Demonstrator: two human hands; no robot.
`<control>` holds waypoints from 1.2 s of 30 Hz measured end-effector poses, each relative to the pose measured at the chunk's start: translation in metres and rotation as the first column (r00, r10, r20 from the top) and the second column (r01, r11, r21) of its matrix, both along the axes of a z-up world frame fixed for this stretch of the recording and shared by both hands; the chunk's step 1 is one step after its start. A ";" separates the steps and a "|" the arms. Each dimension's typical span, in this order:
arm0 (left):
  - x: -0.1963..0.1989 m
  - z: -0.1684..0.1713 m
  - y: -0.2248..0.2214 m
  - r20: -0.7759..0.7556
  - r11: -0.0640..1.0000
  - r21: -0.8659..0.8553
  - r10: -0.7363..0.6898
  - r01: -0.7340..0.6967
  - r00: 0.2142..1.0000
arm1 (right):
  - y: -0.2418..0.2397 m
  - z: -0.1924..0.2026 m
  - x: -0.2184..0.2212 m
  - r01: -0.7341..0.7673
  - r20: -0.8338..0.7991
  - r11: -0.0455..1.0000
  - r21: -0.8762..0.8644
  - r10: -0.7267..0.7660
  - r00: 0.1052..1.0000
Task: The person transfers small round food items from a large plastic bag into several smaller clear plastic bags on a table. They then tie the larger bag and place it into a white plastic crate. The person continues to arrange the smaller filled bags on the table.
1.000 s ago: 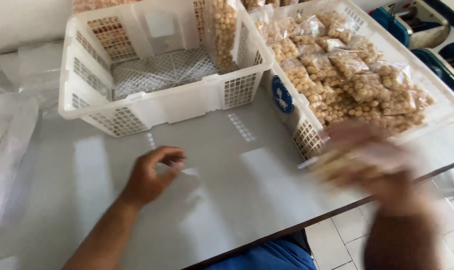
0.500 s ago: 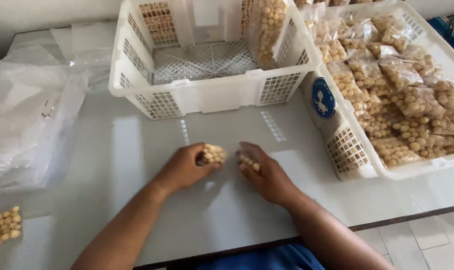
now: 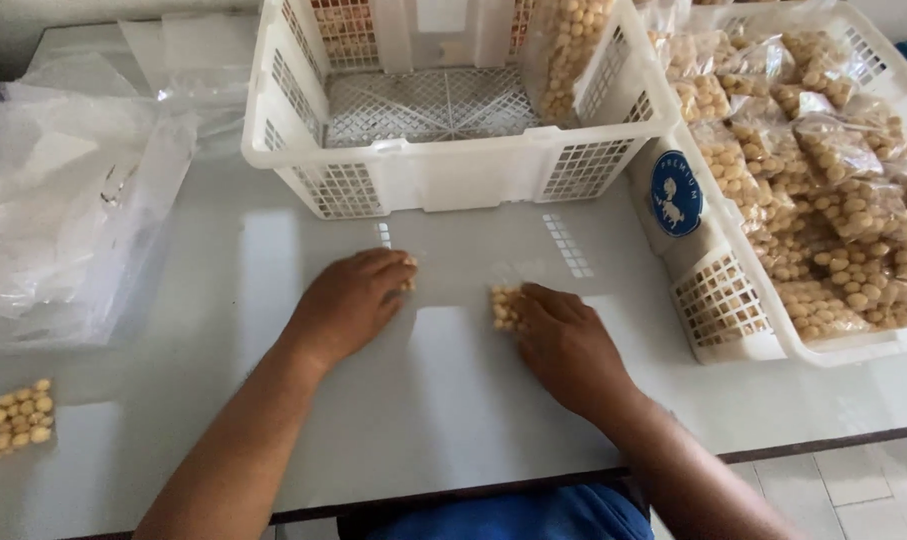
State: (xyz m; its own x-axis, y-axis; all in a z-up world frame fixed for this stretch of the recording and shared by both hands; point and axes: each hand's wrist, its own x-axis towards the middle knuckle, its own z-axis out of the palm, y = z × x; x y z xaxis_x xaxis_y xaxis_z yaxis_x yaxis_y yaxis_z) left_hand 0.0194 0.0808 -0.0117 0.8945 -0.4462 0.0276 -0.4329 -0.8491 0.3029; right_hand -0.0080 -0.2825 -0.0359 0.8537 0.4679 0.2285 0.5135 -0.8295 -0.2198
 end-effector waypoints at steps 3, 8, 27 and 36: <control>0.007 -0.006 0.011 0.020 0.995 0.068 0.073 -0.075 0.997 | 0.030 0.025 0.005 -0.144 -0.096 0.975 -0.168 0.129 0.987; 0.012 -0.017 0.038 0.017 0.973 0.029 0.229 -0.230 0.973 | 0.095 0.025 0.038 -0.237 -0.332 0.941 -0.243 0.149 0.932; 0.013 -0.019 0.039 0.311 0.959 0.017 0.264 -0.283 0.913 | 0.131 -0.007 0.068 -0.313 -0.138 0.928 0.201 0.343 0.929; 0.022 -0.029 0.023 0.334 0.999 -0.037 -0.013 0.027 0.942 | -0.010 0.173 -0.010 -0.454 0.086 0.738 0.500 0.479 0.874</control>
State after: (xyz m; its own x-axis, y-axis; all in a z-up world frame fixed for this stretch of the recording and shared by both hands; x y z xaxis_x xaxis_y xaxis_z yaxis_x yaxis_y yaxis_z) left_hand 0.0418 0.1038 -0.0408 0.8215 -0.4565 0.3416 -0.5322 -0.8290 0.1720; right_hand -0.0180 -0.2924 0.1373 0.5735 0.6455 0.5045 0.7865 -0.2616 -0.5594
